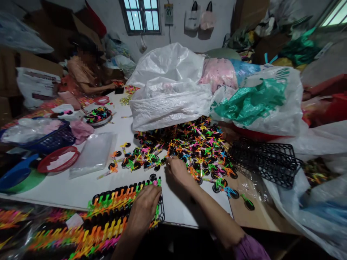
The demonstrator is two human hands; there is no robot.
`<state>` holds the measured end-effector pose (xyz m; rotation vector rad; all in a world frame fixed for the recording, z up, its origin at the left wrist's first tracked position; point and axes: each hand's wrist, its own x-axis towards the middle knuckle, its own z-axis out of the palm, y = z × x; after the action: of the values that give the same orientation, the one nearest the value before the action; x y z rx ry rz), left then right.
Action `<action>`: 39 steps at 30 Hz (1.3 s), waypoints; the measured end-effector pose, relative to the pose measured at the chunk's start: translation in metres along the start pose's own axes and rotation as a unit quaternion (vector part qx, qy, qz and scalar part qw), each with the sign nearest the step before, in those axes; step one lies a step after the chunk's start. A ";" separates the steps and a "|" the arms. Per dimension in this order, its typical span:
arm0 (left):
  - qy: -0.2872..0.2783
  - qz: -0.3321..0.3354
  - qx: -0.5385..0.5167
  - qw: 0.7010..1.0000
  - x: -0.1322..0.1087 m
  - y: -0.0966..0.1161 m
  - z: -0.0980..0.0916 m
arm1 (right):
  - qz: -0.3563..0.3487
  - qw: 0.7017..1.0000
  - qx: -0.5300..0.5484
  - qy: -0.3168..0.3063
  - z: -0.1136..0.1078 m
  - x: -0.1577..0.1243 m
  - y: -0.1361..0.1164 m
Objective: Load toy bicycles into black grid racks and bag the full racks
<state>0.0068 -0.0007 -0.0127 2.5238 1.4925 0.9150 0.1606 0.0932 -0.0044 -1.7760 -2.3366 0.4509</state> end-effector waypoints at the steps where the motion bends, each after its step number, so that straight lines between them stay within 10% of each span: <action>1: -0.006 -0.010 -0.002 1.000 0.001 -0.001 0.000 | -0.011 1.000 0.003 0.006 0.002 -0.020 0.006; 6: -0.023 -0.031 0.000 0.999 0.006 -0.003 -0.001 | 0.023 0.999 0.016 -0.021 0.015 -0.083 0.016; 17: -0.029 -0.037 0.015 0.999 0.011 0.002 -0.005 | 0.094 0.994 0.044 -0.017 0.022 -0.054 0.019; 26: -0.017 -0.041 0.049 0.998 0.029 0.000 -0.009 | 0.061 0.986 0.151 0.036 0.015 -0.086 0.013; 30: 0.060 -0.152 0.017 0.986 0.031 0.020 -0.023 | 0.034 0.988 0.118 0.088 0.002 -0.092 0.004; 39: 0.014 -0.316 -0.238 0.918 0.025 0.056 -0.028 | -0.024 0.980 0.180 0.075 -0.018 -0.105 -0.013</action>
<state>0.0444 -0.0157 0.0410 1.5504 1.6726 1.0275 0.1832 -0.0084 0.0216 -1.5252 -2.0351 0.6598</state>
